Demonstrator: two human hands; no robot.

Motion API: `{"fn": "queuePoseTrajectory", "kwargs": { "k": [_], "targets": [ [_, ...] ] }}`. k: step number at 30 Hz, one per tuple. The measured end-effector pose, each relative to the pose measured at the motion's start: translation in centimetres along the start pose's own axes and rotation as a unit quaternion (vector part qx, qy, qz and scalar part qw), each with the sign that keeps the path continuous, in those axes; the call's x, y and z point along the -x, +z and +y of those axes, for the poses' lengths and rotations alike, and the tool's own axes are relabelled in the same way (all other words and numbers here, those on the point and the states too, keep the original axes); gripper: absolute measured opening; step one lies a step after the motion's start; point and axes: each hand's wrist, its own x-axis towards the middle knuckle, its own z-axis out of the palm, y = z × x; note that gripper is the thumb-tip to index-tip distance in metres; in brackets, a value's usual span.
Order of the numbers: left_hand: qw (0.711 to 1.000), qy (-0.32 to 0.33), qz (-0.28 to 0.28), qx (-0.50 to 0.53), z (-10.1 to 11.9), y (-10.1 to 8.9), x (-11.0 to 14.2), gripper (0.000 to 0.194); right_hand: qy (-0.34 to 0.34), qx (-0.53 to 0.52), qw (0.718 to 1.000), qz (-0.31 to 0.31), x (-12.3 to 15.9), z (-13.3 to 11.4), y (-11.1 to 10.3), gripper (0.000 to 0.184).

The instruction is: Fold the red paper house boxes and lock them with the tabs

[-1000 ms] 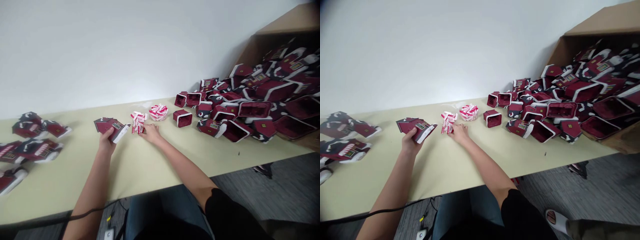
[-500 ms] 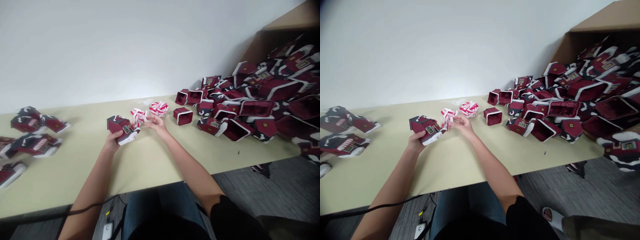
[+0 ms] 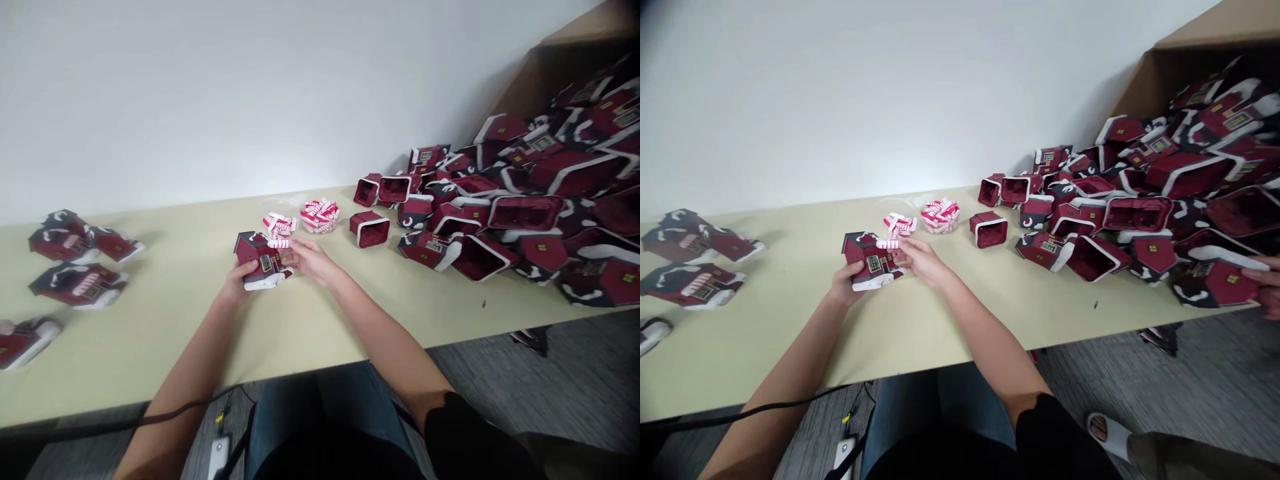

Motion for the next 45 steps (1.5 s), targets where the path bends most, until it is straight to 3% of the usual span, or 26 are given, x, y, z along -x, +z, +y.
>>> {"fn": "queuePoseTrajectory", "kwargs": {
  "k": [6,13,21,28,33,45],
  "targets": [
    [0.999,0.036,0.01,-0.016,0.1,0.4,0.1,0.055,-0.011,0.057,0.998,-0.009,0.3,0.0,0.0,0.03],
    [0.996,0.078,0.033,-0.038,0.0,1.0,0.0,0.055,-0.041,0.081,0.996,0.019,0.5,0.4,0.7,0.037],
    [0.988,0.115,0.067,-0.076,-0.3,1.4,0.2,0.055,-0.057,0.049,0.997,0.021,0.7,0.9,1.3,0.053],
    [0.98,0.168,0.062,-0.086,-0.4,1.2,0.0,0.058,-0.079,0.116,0.99,0.013,0.3,1.8,1.0,0.067],
    [0.979,0.175,0.049,-0.093,-0.5,1.1,0.0,0.058,-0.129,0.128,0.983,0.015,0.1,2.3,0.9,0.062],
    [0.979,0.174,0.067,-0.082,-1.0,1.0,0.0,0.057,-0.177,0.173,0.966,0.078,0.7,2.7,1.8,0.06]
  ]
}}
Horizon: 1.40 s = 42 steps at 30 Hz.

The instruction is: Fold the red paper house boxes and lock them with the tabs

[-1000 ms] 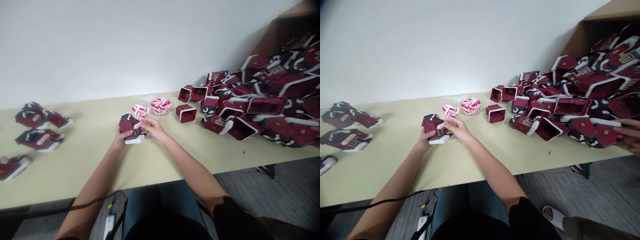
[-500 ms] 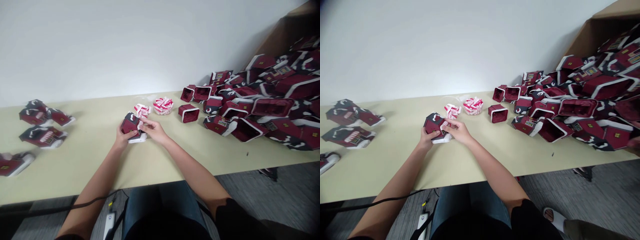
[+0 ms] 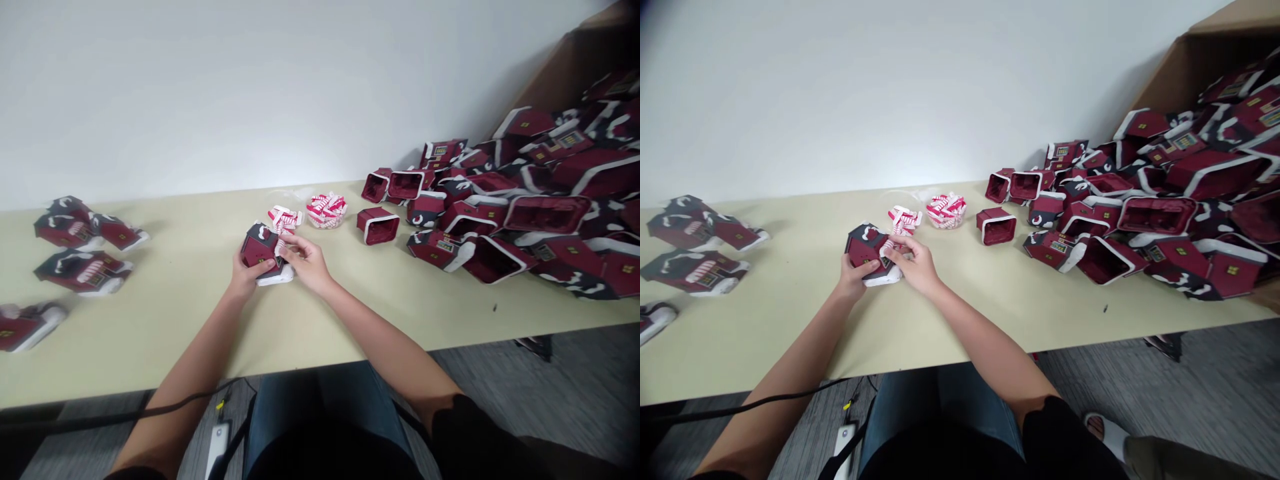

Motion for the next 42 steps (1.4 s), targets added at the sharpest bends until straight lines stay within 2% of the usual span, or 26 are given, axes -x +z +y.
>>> {"fn": "queuePoseTrajectory", "kwargs": {
  "k": [6,12,18,22,26,30,35,38,42],
  "targets": [
    [1.0,0.014,-0.004,-0.006,-0.1,0.0,0.0,0.055,-0.056,0.049,0.997,-0.014,0.1,-0.6,-0.3,0.052],
    [0.996,0.068,-0.004,-0.05,0.3,-0.1,-0.2,0.061,-0.096,0.065,0.991,-0.061,0.0,-0.6,-0.4,0.06],
    [0.991,0.102,-0.016,-0.079,0.4,0.0,0.0,0.065,-0.114,0.102,0.985,-0.075,0.2,-0.6,-0.5,0.061],
    [0.988,0.118,-0.011,-0.096,0.0,-0.2,0.2,0.066,-0.109,0.101,0.985,-0.088,0.1,-0.5,-0.7,0.063],
    [0.989,0.106,-0.016,-0.098,-0.2,-0.6,0.3,0.068,-0.095,0.086,0.986,-0.103,-0.1,-1.0,-0.9,0.061],
    [0.988,0.096,-0.009,-0.119,-0.2,-0.8,0.4,0.07,-0.085,0.076,0.989,-0.092,0.1,-1.5,-1.1,0.054],
    [0.991,0.066,-0.02,-0.116,0.3,-0.8,-0.2,0.065,-0.057,0.119,0.989,-0.063,0.0,-1.2,-0.9,0.044],
    [0.991,0.04,-0.035,-0.122,1.0,-1.0,-0.9,0.068,-0.024,0.093,0.994,-0.051,-0.3,-0.8,-0.6,0.053],
    [0.987,0.043,-0.019,-0.151,2.2,-2.0,-1.3,0.072,-0.002,0.075,0.996,-0.048,-0.9,-0.4,-1.2,0.062]
  ]
}}
